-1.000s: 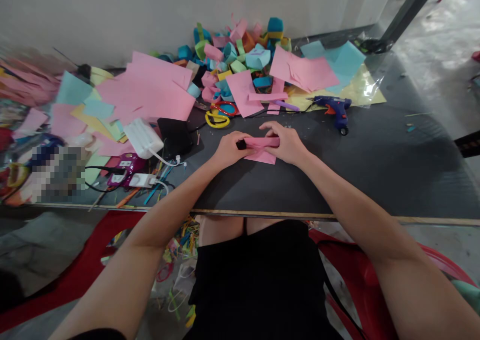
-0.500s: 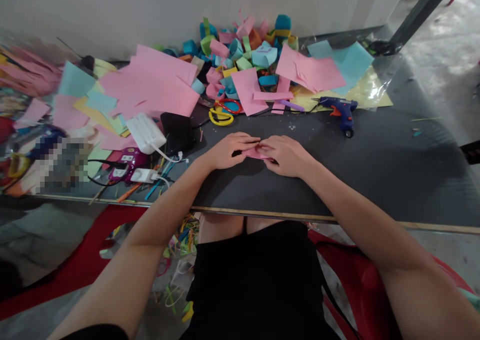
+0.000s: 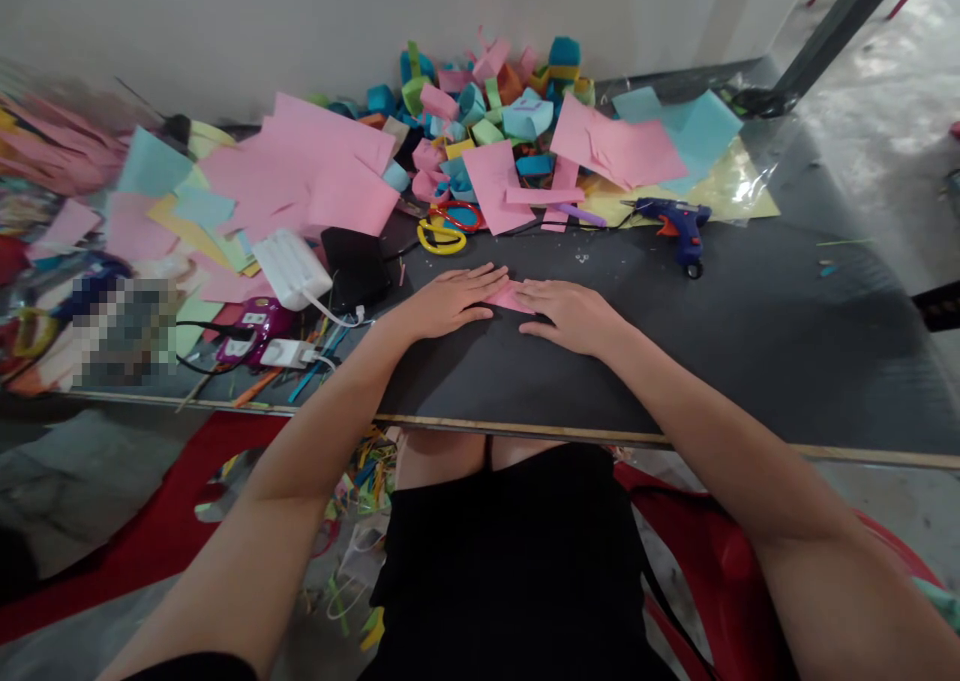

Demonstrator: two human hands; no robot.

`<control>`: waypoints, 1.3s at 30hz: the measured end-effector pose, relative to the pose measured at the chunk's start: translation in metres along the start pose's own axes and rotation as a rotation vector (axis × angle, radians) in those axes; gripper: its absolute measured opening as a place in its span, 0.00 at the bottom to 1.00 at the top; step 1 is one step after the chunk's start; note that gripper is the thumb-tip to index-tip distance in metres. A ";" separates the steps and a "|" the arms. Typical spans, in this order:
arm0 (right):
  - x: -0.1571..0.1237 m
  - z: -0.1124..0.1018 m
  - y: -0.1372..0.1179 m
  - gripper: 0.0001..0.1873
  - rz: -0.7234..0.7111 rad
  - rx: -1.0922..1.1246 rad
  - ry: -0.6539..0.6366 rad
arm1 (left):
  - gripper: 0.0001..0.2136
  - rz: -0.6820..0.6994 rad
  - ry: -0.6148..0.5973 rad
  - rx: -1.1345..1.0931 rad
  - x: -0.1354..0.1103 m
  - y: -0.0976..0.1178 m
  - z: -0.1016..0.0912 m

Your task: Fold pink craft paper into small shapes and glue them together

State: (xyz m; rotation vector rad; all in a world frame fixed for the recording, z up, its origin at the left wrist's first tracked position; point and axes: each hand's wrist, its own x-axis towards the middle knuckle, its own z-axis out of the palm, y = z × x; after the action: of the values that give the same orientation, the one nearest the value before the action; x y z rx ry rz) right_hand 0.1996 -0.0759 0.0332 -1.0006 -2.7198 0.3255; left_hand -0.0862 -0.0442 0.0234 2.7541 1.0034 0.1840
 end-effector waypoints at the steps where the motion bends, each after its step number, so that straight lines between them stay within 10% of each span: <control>1: 0.002 -0.001 -0.001 0.26 0.032 -0.007 0.019 | 0.25 0.005 0.030 0.017 0.001 -0.003 0.001; 8: 0.014 -0.002 -0.015 0.19 0.079 -0.167 0.096 | 0.16 0.066 0.248 0.246 0.009 -0.001 0.004; 22: 0.015 0.001 -0.018 0.22 0.103 -0.332 0.180 | 0.12 0.121 0.165 0.254 0.031 0.018 -0.011; 27: 0.010 -0.004 0.000 0.17 0.380 0.164 0.426 | 0.15 -0.165 0.491 -0.416 0.053 0.022 -0.010; 31: 0.013 -0.005 0.004 0.25 0.491 0.786 0.371 | 0.18 -0.336 0.653 -0.844 0.062 0.029 0.000; 39: 0.026 -0.003 -0.004 0.26 0.634 1.240 0.274 | 0.19 -0.501 0.898 -1.018 0.065 0.034 0.010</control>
State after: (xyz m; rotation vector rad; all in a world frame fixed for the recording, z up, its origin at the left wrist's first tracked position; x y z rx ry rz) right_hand 0.1788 -0.0611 0.0405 -1.2308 -1.3549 1.5482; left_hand -0.0144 -0.0290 0.0246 1.3954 1.2264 1.4383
